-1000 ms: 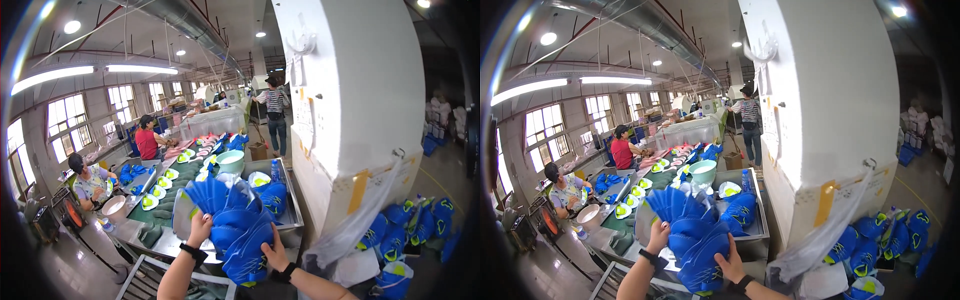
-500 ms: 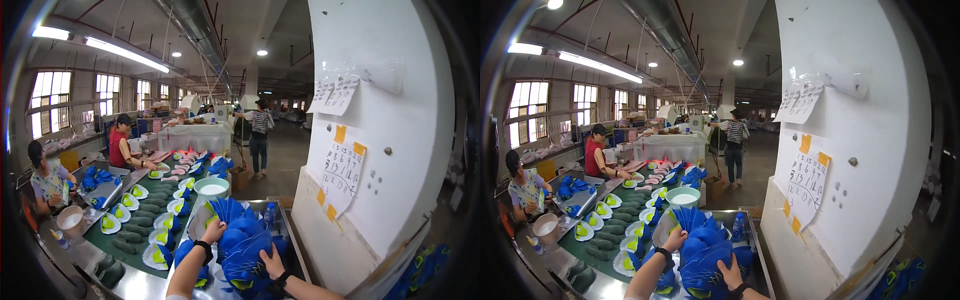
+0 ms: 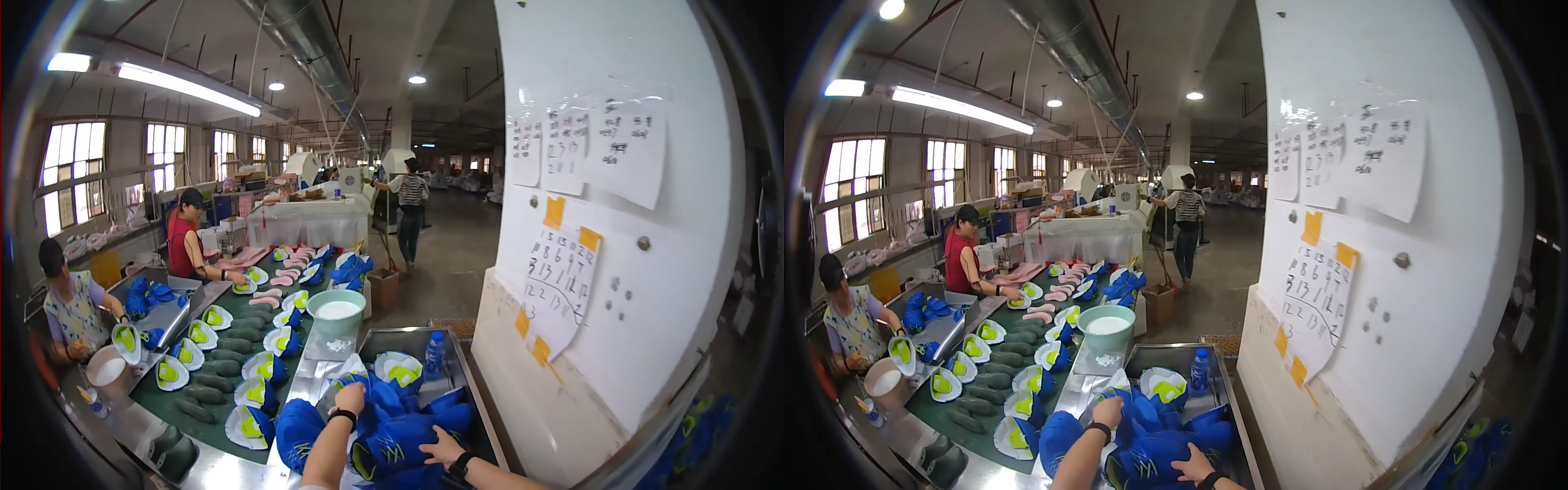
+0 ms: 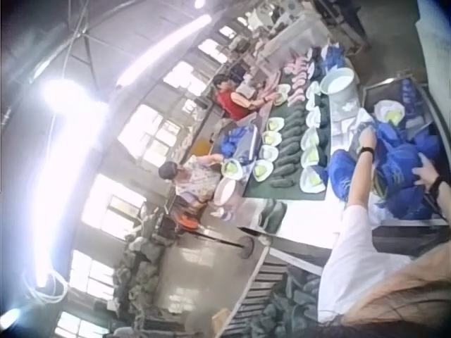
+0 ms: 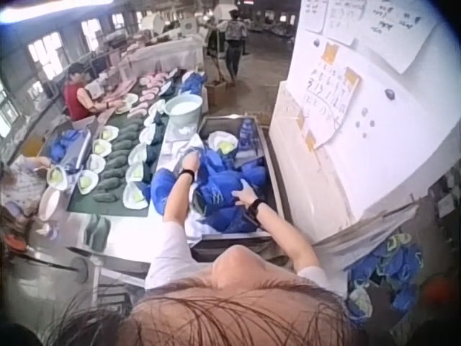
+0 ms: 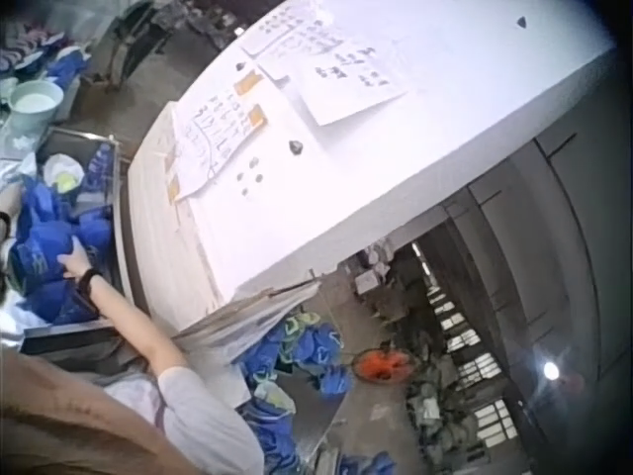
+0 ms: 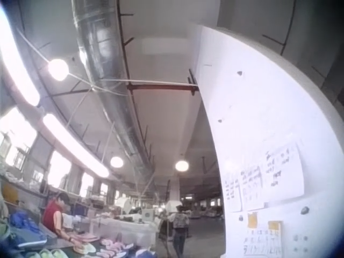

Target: The recorder collects blue shoe upper components from a tray and stacks them neatly on a metal table in a factory.

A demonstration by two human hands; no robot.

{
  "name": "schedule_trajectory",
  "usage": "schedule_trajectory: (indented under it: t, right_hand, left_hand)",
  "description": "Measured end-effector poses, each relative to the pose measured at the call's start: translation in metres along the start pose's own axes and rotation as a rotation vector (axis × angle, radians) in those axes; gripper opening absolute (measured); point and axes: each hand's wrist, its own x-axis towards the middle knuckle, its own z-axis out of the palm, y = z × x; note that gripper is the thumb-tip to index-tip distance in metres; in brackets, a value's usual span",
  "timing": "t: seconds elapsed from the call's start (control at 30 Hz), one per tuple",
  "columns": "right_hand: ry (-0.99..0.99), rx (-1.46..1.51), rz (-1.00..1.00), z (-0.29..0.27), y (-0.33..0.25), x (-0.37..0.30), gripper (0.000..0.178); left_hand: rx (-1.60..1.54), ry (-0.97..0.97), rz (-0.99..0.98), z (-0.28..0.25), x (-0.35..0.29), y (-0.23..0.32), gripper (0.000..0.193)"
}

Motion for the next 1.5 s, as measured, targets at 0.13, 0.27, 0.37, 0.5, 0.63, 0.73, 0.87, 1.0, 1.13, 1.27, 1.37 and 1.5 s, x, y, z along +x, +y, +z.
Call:
schedule_trajectory:
  t: [0.13,0.27,0.37,0.5,0.63,0.73,0.87,1.0,1.13,1.27,1.37,1.5]
  right_hand:
    - [-0.031,0.085,-0.173,0.004,-0.009,-0.061,0.076]
    - [-0.215,0.339,-0.458,0.031,-0.043,-0.181,0.060]
    - [-0.325,0.268,-0.687,0.042,-0.043,-0.263,0.048]
    - [-0.223,0.294,-0.929,0.039,-0.013,-0.347,0.045]
    - [0.142,0.321,-1.047,0.002,0.037,-0.406,0.045]
    - [0.099,0.571,-0.863,-0.006,0.053,-0.459,0.033]
    - [-0.006,0.218,-0.735,-0.022,0.095,-0.529,0.028]
    - [0.381,0.267,-0.780,-0.044,0.120,-0.590,0.023]
    - [0.612,0.170,-0.746,-0.091,0.187,-0.626,0.017]
    - [0.600,0.205,-0.516,-0.092,0.210,-0.690,0.035]
    - [0.774,0.199,-0.471,-0.080,0.243,-0.736,0.037]
    - [1.173,0.095,-0.383,-0.086,0.258,-0.780,0.034]
  left_hand:
    - [-0.083,0.095,0.172,-0.064,-0.045,0.025,0.018]
    - [-0.382,-0.030,0.298,-0.112,-0.126,0.087,0.020]
    - [-0.631,-0.005,0.284,-0.143,-0.192,0.148,0.020]
    - [-0.981,-0.007,0.460,-0.174,-0.298,0.215,0.022]
    - [-1.224,-0.301,0.452,-0.209,-0.428,0.274,0.029]
    - [-1.268,-0.302,0.919,-0.219,-0.479,0.301,0.041]
    - [-1.052,-0.005,1.313,-0.236,-0.503,0.350,0.020]
    - [-0.973,-0.372,1.284,-0.207,-0.536,0.401,0.017]
    - [-0.861,-0.644,1.469,-0.148,-0.580,0.445,0.034]
    - [-0.667,-0.743,1.692,-0.103,-0.606,0.480,0.027]
    - [-0.699,-0.839,1.969,-0.090,-0.642,0.517,0.021]
    - [-0.618,-0.620,2.040,-0.085,-0.656,0.580,0.019]
